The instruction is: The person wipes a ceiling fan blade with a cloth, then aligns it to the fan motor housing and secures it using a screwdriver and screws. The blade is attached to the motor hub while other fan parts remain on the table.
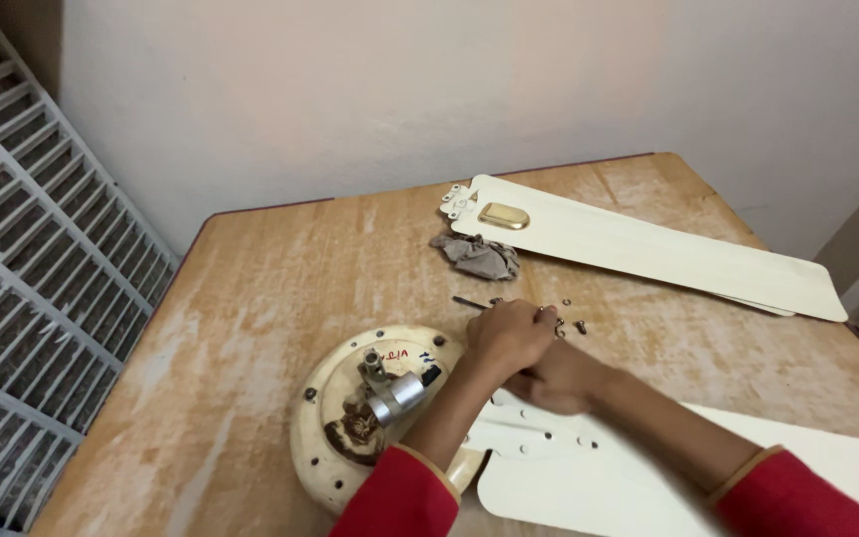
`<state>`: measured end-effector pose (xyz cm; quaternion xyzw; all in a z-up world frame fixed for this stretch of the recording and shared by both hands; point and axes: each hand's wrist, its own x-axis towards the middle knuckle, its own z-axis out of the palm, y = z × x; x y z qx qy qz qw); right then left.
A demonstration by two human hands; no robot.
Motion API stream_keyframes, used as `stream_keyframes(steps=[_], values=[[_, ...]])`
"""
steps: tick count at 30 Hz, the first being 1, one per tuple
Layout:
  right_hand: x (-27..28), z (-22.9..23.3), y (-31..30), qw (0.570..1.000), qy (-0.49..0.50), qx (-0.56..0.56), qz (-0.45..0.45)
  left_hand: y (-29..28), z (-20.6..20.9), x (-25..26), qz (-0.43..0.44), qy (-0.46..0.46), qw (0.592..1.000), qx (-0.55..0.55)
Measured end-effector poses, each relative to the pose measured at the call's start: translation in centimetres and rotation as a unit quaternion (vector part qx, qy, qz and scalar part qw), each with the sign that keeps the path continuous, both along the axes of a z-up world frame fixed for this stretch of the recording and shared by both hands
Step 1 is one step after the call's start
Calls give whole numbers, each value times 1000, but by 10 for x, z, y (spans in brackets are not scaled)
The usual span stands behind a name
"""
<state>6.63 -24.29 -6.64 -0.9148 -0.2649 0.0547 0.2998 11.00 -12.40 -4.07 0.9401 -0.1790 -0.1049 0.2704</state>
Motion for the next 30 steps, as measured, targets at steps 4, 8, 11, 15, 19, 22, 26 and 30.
stream_keyframes(steps=[4,8,11,15,19,22,26,30], values=[[-9,2,1,999,-37,5,4,-4,-5,12,6,-46,999,4],[0,-2,-8,975,-189,-112,-12,-14,2,27,29,-93,995,15],[15,-4,-30,919,-393,36,-12,-20,10,35,60,-81,994,-45],[25,-13,-42,906,-302,153,-256,-31,8,39,87,-134,985,-60],[35,-11,-44,868,-187,206,-411,-38,-8,46,57,-123,990,-46],[41,-12,-54,848,-119,189,-481,-42,-29,52,35,-147,988,-24],[50,-26,-64,885,-67,93,-451,-47,-47,56,-18,-132,988,82],[58,-43,-69,923,-79,71,-370,-42,-51,63,-64,-101,980,157]])
